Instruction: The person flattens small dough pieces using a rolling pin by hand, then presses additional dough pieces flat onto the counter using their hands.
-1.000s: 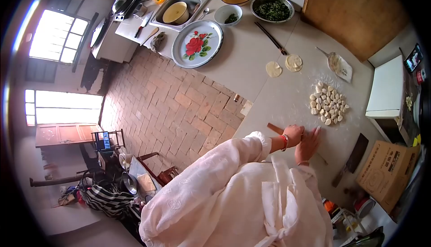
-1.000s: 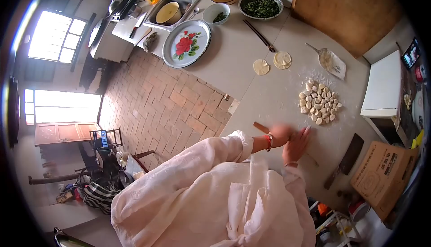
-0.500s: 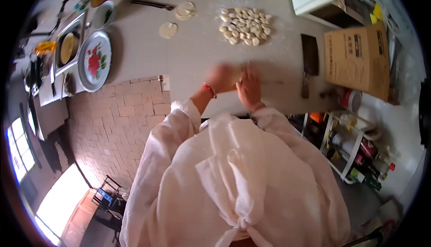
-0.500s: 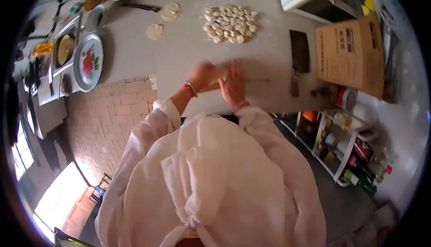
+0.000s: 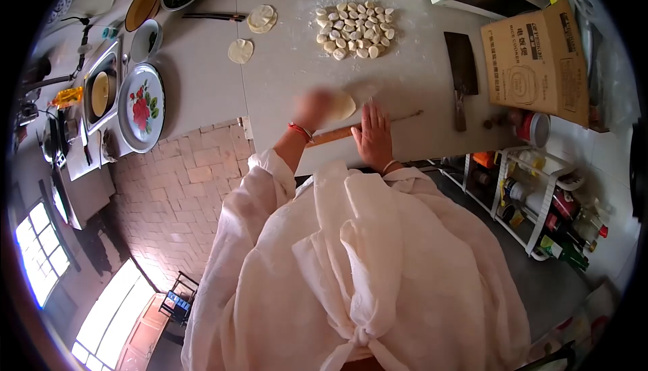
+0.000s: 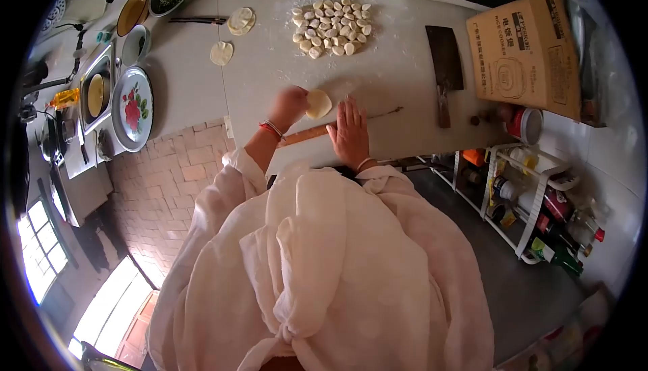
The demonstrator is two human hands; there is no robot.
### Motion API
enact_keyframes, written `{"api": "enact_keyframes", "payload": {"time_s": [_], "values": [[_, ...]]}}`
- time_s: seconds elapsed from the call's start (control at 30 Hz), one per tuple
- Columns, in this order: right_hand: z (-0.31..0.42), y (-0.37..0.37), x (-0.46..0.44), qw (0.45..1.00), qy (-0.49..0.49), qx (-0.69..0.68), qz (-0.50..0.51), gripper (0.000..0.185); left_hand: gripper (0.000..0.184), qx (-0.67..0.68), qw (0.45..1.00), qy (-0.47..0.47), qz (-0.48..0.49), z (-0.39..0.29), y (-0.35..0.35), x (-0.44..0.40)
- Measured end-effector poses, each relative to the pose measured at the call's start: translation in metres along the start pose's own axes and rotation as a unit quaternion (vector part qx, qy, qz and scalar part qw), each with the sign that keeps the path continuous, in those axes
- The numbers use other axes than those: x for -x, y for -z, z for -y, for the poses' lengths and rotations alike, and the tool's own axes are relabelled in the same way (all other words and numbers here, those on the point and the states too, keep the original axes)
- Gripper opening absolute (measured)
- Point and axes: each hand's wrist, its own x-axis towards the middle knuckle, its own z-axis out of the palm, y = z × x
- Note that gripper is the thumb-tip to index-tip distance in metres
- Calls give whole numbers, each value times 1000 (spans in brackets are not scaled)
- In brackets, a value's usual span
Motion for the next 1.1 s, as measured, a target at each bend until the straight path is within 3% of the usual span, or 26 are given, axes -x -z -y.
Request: {"api": "enact_keyframes", "payload": {"time_s": [0.1,0.2,0.27,0.3,0.37,0.4,0.47,0.5,0.6,0.73,0.8,0.93,1.03,1.1], "values": [[0,-11,-41,999,-22,18,-20,62,21,-51,991,-93,85,-72,76,5],[4,-11,-92,995,-36,71,-54,59,17,-103,986,-89,94,-60,47,-15],[6,-9,-109,991,-47,106,-69,58,27,-63,995,-69,34,-61,43,-22],[6,-6,-106,991,-42,108,-62,60,26,-90,992,-78,48,-67,52,-23],[5,-8,-80,997,-45,10,-65,62,24,-23,996,-81,-9,-59,51,-21],[4,-9,-62,996,-44,-40,-65,63,22,71,992,-75,-78,-37,33,-13],[2,-3,-18,1000,-17,-19,-18,64,21,206,970,21,-124,-10,9,-6],[2,0,-5,1000,-4,-9,6,65,21,245,958,110,-98,-1,1,-6],[0,0,-3,1000,12,2,-6,64,25,244,958,138,-59,14,-26,2],[1,-12,-72,998,-19,48,-38,64,22,99,992,81,18,-65,50,6],[2,-17,-105,991,-33,105,-75,64,21,174,974,147,-12,-60,43,-9],[3,-15,-97,997,-50,33,-46,66,17,84,985,144,52,-56,40,-25],[2,-10,-33,999,-11,-29,-18,67,14,262,950,161,-52,-39,33,-16],[4,-5,-6,1000,4,-12,-6,68,15,259,950,171,-44,-29,33,-4]]}}
